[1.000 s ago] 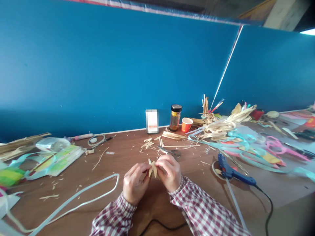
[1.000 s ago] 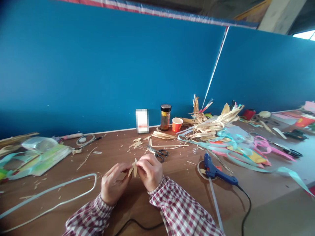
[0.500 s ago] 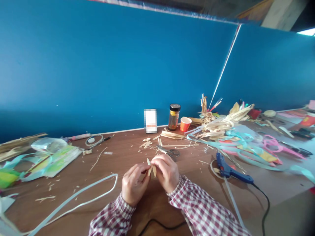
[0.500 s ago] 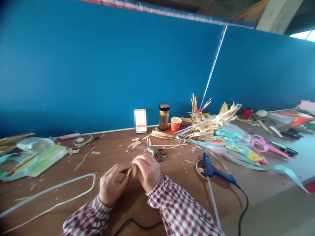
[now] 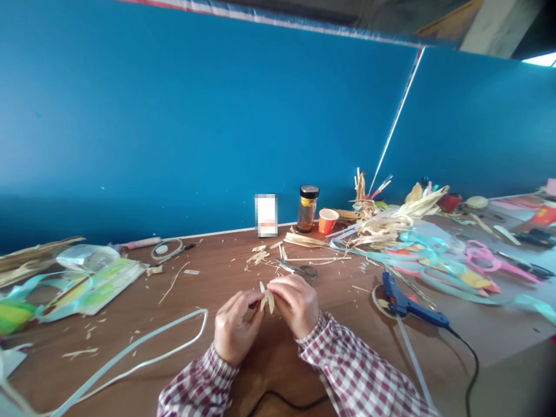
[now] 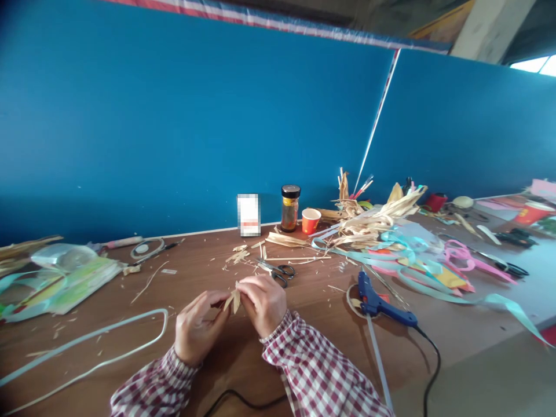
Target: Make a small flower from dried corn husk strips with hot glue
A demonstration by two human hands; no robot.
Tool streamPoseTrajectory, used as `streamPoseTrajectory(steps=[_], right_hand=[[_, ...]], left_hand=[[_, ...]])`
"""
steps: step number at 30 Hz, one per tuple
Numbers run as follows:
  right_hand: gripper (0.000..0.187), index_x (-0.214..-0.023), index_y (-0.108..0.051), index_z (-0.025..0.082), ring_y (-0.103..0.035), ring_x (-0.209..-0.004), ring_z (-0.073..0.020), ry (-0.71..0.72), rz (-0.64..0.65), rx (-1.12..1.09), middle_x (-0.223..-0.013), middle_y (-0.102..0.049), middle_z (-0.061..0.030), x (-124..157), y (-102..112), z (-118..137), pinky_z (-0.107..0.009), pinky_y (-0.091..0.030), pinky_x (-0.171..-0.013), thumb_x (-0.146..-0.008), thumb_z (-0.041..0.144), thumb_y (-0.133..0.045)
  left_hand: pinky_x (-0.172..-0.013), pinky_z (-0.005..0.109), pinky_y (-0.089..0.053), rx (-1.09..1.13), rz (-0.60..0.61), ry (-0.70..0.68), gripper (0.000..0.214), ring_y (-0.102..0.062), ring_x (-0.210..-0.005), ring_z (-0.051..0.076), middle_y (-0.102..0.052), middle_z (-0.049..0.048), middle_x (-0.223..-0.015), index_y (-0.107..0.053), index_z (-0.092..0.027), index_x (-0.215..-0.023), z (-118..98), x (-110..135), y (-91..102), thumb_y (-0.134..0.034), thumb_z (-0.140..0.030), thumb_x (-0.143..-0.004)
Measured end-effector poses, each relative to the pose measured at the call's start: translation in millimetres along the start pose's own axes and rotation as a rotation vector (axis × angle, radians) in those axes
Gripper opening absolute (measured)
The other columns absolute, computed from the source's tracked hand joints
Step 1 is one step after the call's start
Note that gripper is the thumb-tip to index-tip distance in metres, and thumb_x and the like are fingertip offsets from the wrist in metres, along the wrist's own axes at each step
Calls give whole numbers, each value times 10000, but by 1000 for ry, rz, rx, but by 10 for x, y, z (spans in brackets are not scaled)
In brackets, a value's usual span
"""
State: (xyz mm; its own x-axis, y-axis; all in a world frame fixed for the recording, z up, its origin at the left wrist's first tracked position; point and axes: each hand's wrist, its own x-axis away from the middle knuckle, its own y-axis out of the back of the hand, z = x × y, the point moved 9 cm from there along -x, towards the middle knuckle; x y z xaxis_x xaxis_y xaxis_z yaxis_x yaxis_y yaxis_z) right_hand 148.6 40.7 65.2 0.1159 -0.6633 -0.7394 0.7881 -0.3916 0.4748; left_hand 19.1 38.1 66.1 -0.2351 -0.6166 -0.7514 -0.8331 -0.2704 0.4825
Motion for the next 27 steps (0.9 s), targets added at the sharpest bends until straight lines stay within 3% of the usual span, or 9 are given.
streamPoseTrajectory(steps=[8,14,24,27], right_hand=[[188,-927,-643,212,-587,-889,-191,47,71,85,-926,-665,-43,-22,-11,93,-346,-500,-806,-836,126,-502],[424,-1219,-511,187,-548,-1041,-206,67,19,103,-1137,-606,-79,-40,22,122,-356,-476,-903,-801,124,-543],[178,-918,-637,215,-599,-860,-178,57,67,72,-881,-678,-32,-9,-29,75,-322,-508,-786,-823,117,-523],[205,-951,-631,218,-600,-868,-179,70,72,93,-882,-677,-33,-26,-22,107,-317,-510,-783,-814,109,-525]], left_hand=[[-623,248,-497,13,10,0,170,-602,-664,143,-655,39,-752,-617,-183,-874,-30,0,-17,-555,-89,-747],[-653,257,-497,-38,-23,-15,174,-608,-679,144,-664,46,-780,-603,-180,-897,-18,-8,31,-563,-95,-751],[-644,262,-504,-1,28,4,207,-608,-691,151,-659,53,-790,-607,-186,-911,26,24,-51,-521,-83,-753],[-646,263,-502,6,27,22,192,-606,-680,149,-660,54,-783,-614,-184,-907,40,24,-52,-523,-103,-759]])
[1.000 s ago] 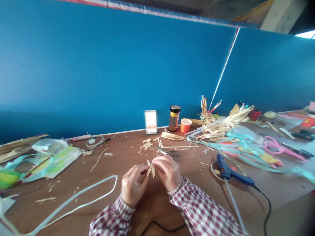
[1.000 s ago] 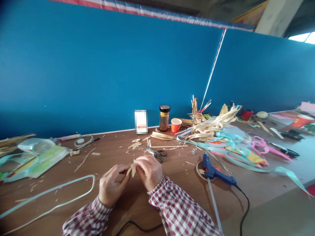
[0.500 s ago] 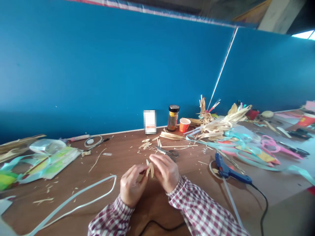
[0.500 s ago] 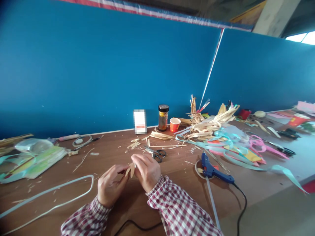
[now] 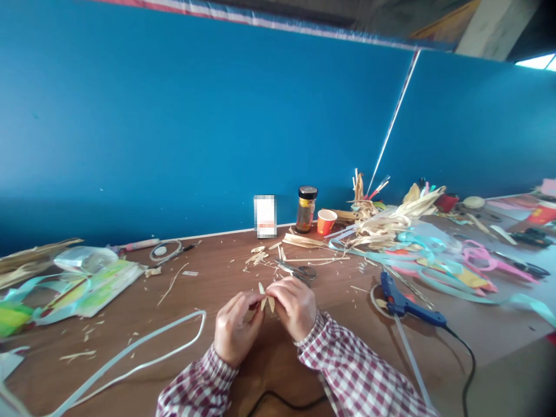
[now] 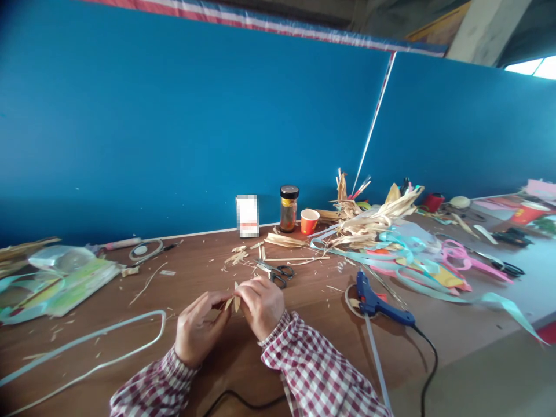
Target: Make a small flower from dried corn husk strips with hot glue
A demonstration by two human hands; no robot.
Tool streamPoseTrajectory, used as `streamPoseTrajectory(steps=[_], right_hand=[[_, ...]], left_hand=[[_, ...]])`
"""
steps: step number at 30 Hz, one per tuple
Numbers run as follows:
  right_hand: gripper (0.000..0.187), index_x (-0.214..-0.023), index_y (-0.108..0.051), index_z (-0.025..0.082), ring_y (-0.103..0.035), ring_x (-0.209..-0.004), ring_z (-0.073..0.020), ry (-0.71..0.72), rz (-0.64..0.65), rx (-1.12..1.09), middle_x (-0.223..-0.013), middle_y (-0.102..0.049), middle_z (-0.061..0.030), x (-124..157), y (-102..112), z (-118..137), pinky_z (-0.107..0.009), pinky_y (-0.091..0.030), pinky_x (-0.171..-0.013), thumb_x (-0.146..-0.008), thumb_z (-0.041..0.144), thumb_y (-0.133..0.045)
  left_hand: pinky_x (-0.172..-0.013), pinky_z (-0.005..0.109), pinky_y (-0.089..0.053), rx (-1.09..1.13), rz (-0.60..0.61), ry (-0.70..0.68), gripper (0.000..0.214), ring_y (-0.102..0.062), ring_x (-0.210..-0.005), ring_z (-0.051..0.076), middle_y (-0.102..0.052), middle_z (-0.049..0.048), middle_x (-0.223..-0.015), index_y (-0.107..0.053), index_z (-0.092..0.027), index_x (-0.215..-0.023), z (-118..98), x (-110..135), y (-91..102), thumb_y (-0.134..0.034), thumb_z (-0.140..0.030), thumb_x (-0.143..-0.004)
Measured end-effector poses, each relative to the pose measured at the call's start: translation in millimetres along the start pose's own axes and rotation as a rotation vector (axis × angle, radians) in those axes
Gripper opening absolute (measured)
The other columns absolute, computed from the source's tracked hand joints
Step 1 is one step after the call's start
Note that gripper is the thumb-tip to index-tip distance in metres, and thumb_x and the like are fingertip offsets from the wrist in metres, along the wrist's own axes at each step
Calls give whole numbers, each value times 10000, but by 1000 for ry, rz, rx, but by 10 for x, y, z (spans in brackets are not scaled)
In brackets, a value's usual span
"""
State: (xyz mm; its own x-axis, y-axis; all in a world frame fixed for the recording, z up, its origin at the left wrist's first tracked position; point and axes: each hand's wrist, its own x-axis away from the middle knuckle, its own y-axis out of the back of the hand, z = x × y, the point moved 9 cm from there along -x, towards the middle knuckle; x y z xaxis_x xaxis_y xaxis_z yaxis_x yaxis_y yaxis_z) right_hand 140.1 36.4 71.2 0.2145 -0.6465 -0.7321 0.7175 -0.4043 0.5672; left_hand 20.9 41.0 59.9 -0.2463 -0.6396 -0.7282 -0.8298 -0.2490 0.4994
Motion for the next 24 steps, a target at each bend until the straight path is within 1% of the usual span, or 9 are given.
streamPoseTrajectory(steps=[3,4,5,8,10,13,16,20,24], right_hand=[[336,-1126,-562,203,-583,-941,-192,-23,-22,12,-991,-661,-56,-11,27,-4,-329,-498,-828,-800,123,-550],[356,-1149,-546,199,-579,-950,-194,-34,-23,11,-1010,-655,-60,-10,27,-14,-332,-493,-835,-800,128,-551],[340,-1137,-552,201,-578,-947,-194,-43,-18,6,-1010,-655,-59,-7,20,-24,-332,-491,-833,-804,130,-548],[213,-988,-610,216,-587,-900,-184,-58,16,-21,-945,-667,-43,11,-34,-59,-320,-483,-808,-822,120,-517],[162,-904,-619,211,-599,-849,-181,-89,24,-41,-875,-668,-42,25,-71,-104,-309,-486,-768,-813,121,-519],[108,-842,-601,197,-612,-692,-158,-213,17,-121,-749,-652,-27,49,-132,-227,-261,-495,-631,-789,132,-534],[94,-834,-585,190,-611,-593,-130,-326,45,-282,-707,-652,-9,71,-236,-316,-218,-484,-534,-801,137,-516],[162,-936,-536,190,-623,-594,-132,-387,57,-422,-704,-661,0,92,-323,-361,-225,-498,-550,-784,132,-537],[244,-985,-464,191,-611,-579,-132,-417,70,-453,-648,-632,26,117,-365,-389,-240,-502,-574,-768,124,-555]], left_hand=[[-643,269,-499,-24,-21,28,155,-606,-676,154,-658,54,-766,-615,-182,-891,21,-8,28,-535,-131,-768],[-641,270,-497,-32,-23,40,150,-606,-673,154,-657,51,-757,-617,-181,-889,29,-12,33,-540,-135,-769],[-639,268,-496,-33,-22,49,148,-605,-669,153,-655,48,-750,-619,-181,-886,34,-15,35,-543,-136,-769],[-628,258,-497,-1,-2,67,149,-602,-656,146,-650,37,-737,-631,-183,-874,34,-21,12,-546,-131,-764],[-622,252,-502,28,2,107,149,-603,-650,141,-649,32,-739,-636,-185,-878,62,-20,-11,-552,-145,-762],[-613,256,-518,126,27,227,164,-615,-668,146,-656,41,-782,-634,-186,-915,181,-3,-89,-571,-202,-764],[-597,255,-530,296,58,368,166,-631,-679,154,-670,52,-800,-637,-177,-898,343,31,-203,-586,-258,-763],[-545,250,-527,477,57,553,176,-628,-596,151,-680,47,-695,-655,-157,-804,533,90,-299,-611,-316,-743],[-446,225,-482,567,100,698,241,-571,-486,123,-659,38,-615,-659,-135,-754,615,144,-371,-627,-371,-721]])
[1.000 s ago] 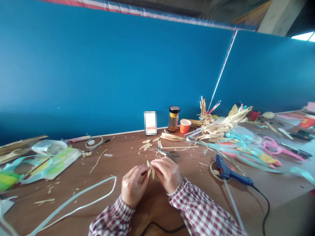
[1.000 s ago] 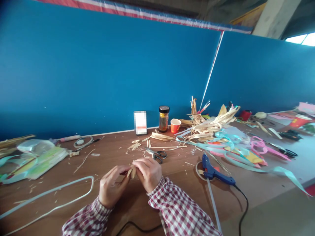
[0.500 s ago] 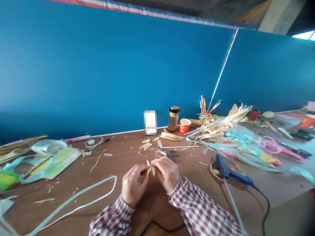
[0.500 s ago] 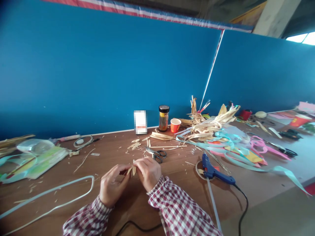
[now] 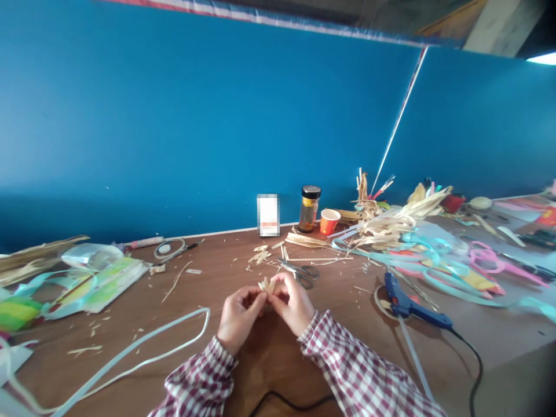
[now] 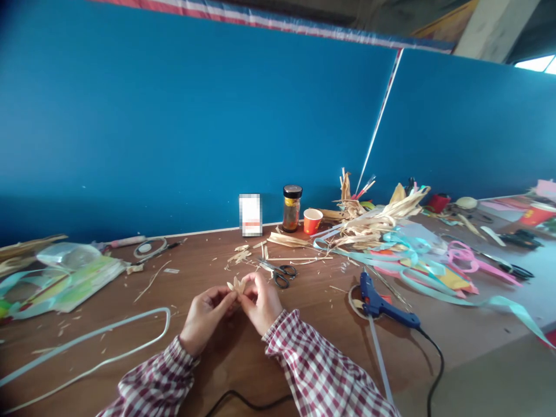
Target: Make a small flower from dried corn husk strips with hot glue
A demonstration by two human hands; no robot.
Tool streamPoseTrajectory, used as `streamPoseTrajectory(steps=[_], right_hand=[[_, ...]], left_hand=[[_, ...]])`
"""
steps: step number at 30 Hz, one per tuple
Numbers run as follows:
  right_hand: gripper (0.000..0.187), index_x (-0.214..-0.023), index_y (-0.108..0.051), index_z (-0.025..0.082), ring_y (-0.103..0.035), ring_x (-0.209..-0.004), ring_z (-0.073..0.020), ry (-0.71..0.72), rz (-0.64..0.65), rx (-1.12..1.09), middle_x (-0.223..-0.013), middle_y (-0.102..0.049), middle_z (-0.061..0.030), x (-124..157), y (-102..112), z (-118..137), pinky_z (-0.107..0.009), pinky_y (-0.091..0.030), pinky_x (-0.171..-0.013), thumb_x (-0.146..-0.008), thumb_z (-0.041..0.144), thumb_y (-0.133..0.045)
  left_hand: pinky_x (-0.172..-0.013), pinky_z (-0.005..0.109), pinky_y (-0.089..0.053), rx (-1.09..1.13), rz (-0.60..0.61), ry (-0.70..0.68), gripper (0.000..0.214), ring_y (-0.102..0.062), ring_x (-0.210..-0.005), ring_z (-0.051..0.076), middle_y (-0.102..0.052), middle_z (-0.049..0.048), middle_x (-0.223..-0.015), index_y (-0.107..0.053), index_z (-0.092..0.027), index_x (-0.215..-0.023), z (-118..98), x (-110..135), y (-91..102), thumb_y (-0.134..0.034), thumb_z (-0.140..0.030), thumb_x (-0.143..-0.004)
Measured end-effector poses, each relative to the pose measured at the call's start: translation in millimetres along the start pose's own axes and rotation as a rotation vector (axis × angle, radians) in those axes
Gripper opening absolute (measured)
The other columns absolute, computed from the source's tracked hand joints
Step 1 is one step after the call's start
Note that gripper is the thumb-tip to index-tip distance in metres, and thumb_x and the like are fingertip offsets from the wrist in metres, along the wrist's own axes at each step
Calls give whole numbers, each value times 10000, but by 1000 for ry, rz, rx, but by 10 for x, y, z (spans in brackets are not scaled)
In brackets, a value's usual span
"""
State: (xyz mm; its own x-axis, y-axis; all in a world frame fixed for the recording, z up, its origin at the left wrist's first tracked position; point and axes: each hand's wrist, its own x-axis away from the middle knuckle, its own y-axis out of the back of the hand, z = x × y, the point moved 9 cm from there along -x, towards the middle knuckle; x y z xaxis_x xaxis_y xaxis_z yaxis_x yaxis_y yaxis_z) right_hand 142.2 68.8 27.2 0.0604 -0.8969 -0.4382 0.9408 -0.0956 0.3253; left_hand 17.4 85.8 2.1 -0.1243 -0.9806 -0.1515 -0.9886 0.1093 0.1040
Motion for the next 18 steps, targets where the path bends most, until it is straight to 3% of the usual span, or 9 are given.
streamPoseTrajectory(steps=[6,11,14,18], right_hand=[[255,-997,-440,193,-597,-575,-130,-26,12,5,-643,-612,35,8,-7,-13,-250,-490,-572,-774,110,-529],[321,-1073,-439,194,-619,-649,-130,-20,38,56,-769,-654,-1,0,-2,-26,-243,-495,-606,-780,157,-564],[281,-1041,-490,197,-614,-730,-141,31,66,277,-881,-650,-28,-13,19,-16,-256,-490,-659,-778,133,-564],[103,-842,-605,192,-568,-879,-205,142,270,665,-882,-630,-39,-12,-146,-7,-304,-466,-759,-750,216,-643]], left_hand=[[-487,205,-473,77,43,139,272,-585,-560,120,-663,31,-668,-670,-133,-756,122,17,-42,-663,-396,-684],[-471,184,-450,209,-59,202,270,-548,-498,86,-621,-11,-583,-656,-127,-710,190,6,48,-699,-386,-645],[-498,184,-479,324,-140,292,285,-571,-522,87,-621,-8,-598,-639,-120,-724,275,7,116,-733,-361,-608],[-517,172,-500,415,-155,385,297,-596,-553,88,-646,24,-652,-623,-109,-719,356,10,124,-766,-324,-572]])
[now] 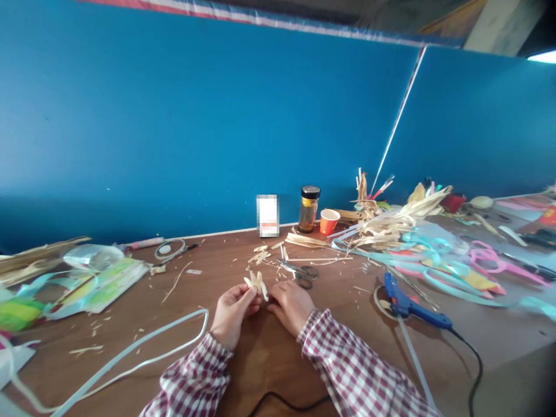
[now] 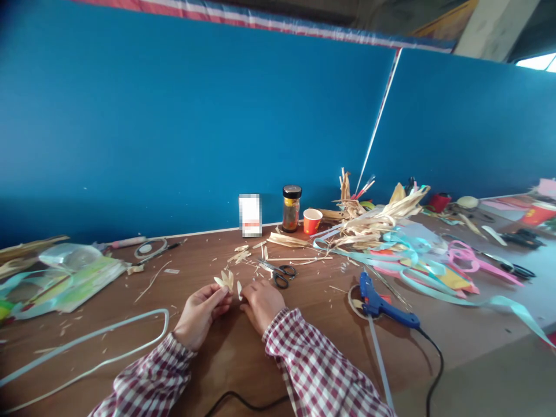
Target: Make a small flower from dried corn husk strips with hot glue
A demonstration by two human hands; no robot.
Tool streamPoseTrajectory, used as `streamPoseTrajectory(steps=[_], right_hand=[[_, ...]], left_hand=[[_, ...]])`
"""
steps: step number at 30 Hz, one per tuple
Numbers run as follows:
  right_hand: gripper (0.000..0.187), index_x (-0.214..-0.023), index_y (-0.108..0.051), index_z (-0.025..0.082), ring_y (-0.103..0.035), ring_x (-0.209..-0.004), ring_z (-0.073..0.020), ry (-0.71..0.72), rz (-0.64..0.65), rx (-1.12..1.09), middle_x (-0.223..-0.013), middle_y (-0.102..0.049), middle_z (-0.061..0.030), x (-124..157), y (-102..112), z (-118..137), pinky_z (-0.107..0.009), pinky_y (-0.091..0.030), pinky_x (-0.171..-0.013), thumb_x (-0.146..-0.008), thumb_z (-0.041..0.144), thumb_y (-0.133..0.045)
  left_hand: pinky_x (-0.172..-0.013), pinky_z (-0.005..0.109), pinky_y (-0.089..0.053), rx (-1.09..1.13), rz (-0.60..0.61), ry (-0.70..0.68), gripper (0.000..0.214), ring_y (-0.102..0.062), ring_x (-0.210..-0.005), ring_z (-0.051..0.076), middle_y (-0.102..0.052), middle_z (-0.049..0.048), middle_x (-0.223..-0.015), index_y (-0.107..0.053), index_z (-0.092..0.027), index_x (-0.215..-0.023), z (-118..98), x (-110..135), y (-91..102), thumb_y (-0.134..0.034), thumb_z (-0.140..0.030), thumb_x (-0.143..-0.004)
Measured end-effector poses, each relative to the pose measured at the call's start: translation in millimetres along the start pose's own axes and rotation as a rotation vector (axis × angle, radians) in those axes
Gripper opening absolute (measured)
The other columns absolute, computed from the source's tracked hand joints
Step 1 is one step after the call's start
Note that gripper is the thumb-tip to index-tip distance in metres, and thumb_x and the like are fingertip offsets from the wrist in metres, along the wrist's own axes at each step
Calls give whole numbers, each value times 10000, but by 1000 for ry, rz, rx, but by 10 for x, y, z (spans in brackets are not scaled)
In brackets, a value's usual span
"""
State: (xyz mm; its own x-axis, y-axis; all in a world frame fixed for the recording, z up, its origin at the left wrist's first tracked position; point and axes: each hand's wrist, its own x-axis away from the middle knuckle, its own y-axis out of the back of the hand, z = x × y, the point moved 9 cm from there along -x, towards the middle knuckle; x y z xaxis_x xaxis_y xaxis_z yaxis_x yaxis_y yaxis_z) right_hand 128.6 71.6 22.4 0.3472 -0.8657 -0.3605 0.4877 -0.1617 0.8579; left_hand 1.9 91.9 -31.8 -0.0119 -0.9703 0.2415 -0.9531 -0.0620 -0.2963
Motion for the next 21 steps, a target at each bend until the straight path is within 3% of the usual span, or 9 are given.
streamPoseTrajectory(steps=[4,8,14,21], right_hand=[[119,-852,-633,184,-566,-854,-215,-8,158,186,-875,-628,-50,-31,-181,15,-297,-478,-719,-768,269,-640],[161,-925,-617,154,-570,-845,-240,-50,190,265,-904,-624,-85,-26,-283,-4,-307,-487,-637,-792,244,-611],[127,-864,-604,187,-570,-792,-206,-34,79,242,-856,-609,-61,-1,-141,-4,-278,-453,-602,-858,163,-480],[172,-899,-586,205,-562,-822,-160,-118,-143,-46,-865,-611,-30,37,139,-4,-247,-434,-708,-890,190,-415]], left_hand=[[-511,155,-505,41,-4,12,306,-595,-549,81,-654,29,-652,-618,-110,-712,4,-8,7,-785,-307,-548],[-493,146,-504,46,-10,25,289,-590,-533,76,-660,38,-649,-619,-105,-696,5,-6,8,-786,-294,-555],[-490,147,-510,70,0,34,265,-596,-532,77,-664,38,-662,-628,-103,-708,9,-6,4,-785,-266,-569],[-492,148,-512,77,12,45,292,-600,-529,79,-656,29,-645,-626,-101,-713,-5,25,-39,-794,-277,-551]])
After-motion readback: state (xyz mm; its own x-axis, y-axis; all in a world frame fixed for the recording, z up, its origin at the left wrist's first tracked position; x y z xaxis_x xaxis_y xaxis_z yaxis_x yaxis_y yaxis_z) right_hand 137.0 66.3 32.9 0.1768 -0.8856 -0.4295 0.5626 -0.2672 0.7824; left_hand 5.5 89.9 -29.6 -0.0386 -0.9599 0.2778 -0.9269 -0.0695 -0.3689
